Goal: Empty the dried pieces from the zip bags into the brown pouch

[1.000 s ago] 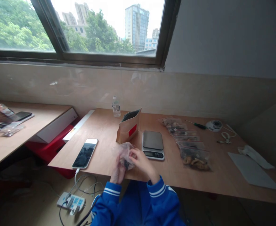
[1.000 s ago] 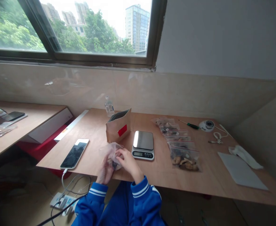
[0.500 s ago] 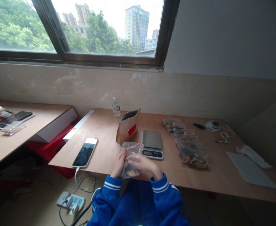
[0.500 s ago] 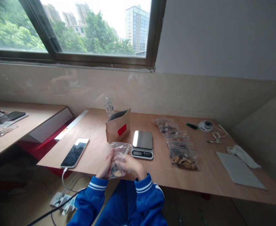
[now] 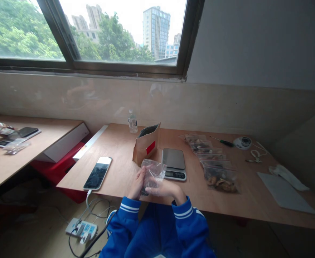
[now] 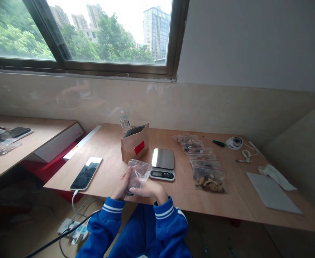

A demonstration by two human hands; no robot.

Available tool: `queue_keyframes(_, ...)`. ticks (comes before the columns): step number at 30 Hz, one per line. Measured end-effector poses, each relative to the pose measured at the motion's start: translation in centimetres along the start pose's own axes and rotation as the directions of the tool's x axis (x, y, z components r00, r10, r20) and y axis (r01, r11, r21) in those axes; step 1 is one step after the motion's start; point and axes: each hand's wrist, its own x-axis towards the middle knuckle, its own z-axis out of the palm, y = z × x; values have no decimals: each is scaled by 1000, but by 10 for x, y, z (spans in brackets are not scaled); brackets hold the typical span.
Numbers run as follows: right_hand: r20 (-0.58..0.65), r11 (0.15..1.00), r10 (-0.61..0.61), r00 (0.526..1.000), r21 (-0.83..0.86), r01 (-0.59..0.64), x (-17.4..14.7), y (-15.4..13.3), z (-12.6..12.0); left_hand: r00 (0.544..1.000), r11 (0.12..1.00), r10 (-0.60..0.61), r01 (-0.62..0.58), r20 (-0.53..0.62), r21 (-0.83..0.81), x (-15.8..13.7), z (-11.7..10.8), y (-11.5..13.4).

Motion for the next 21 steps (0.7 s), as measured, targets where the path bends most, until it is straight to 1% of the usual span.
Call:
queue_keyframes(3,-32,1000,-26,999,-16,26,3,1,4,999,1000,24,-24,-36,-9,2,1,-2)
queue_keyframes(8,-49,999,-32,998,42,34,12,7,15,990,997,39,-47,-134,-54,7,-2,-7)
queue_keyframes(11,-65,995,-49,997,85,54,17,11,19,986,997,53,-62,-157,-52,11,-3,-9)
queue_keyframes(14,-110,988,-64,992,134,78,20,13,22,984,996,61,-72,-167,-59,15,-3,-9)
queue_keyframes(16,-146,977,-76,986,186,103,22,16,23,983,994,63,-77,-174,-78,18,-3,-9)
queue_keyframes(18,-183,954,-75,980,273,124,23,20,24,978,991,68,-89,-197,-100,20,-5,-10)
queue_keyframes(20,-250,920,-33,968,371,127,25,26,25,969,988,83,-110,-234,-109,20,-7,-13)
queue_keyframes(21,-300,903,0,954,411,129,27,29,25,965,987,88,-117,-248,-107,20,-9,-15)
